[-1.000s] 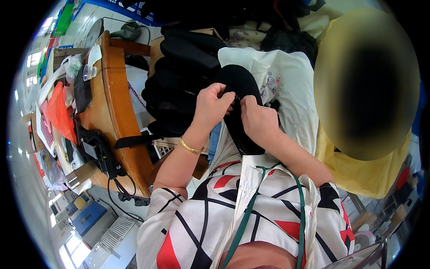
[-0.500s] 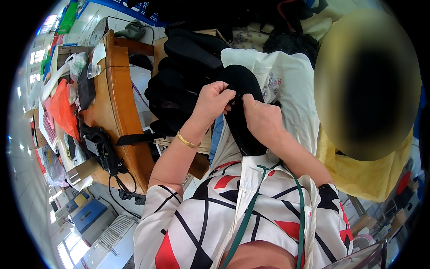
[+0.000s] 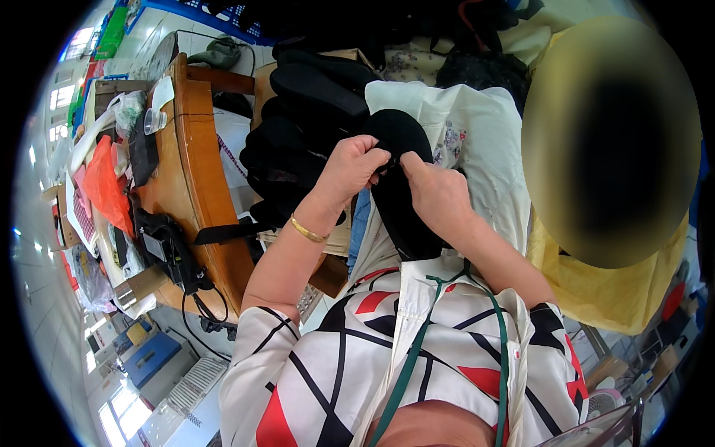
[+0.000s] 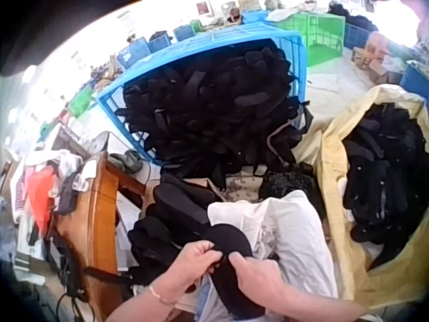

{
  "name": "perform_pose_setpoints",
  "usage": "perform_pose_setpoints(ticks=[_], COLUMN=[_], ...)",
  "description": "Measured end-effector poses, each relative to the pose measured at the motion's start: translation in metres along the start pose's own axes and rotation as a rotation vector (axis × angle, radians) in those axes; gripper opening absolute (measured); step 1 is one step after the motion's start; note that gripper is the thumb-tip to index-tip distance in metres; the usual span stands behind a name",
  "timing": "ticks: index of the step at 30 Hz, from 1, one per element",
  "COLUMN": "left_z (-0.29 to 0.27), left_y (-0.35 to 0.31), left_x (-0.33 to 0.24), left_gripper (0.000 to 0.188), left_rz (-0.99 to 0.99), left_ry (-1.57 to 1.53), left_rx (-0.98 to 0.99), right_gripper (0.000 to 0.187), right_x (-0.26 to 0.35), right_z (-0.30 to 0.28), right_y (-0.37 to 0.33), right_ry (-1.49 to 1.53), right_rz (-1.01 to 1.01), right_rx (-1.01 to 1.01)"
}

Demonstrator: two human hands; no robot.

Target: The person is sewing a black shoe by hand using a needle and thread. They repeatedly insert the needle into the shoe's upper and pull the thread through to secure it. The person works on a single shoe placed on a white cloth on their lap, surrounded by piles of similar shoes in a factory setting.

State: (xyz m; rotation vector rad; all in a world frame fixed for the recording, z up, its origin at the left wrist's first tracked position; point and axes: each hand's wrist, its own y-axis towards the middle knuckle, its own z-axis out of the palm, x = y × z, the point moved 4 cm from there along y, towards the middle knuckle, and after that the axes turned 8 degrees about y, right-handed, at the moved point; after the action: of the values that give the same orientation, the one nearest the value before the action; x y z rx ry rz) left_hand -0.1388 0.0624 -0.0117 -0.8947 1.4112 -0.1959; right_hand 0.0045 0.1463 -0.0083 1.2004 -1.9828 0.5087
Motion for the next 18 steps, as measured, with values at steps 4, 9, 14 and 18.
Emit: perform_pose_setpoints(ticks=[4,9,14,18], left_z=[-0.001,0.000,-0.001,0.003], left_y=[0.002,0.001,0.001,0.000], left_x=[0.002,0.002,0.008,0.006], left_gripper=[0.009,0.009,0.009,0.008], left_rz=[0.004,-0.014,0.003,0.011], left_ry=[-0.025,-0.071,-0.128,-0.129], left_rx=[0.018,0.005,0.026,0.010], right_gripper=[0.007,0.008,0.009,0.010], right_x=[-0.002,-0.003,-0.002,-0.003], right_z=[0.002,0.006,0.007,0.007], right_y=[0.000,0.001,0.001,0.011], right_ry=[0.062,0.090,0.165,0.409], right_rz=[0.022,0.046,0.084,0.108], right_rx=[-0.018,-0.023,-0.066,-0.153])
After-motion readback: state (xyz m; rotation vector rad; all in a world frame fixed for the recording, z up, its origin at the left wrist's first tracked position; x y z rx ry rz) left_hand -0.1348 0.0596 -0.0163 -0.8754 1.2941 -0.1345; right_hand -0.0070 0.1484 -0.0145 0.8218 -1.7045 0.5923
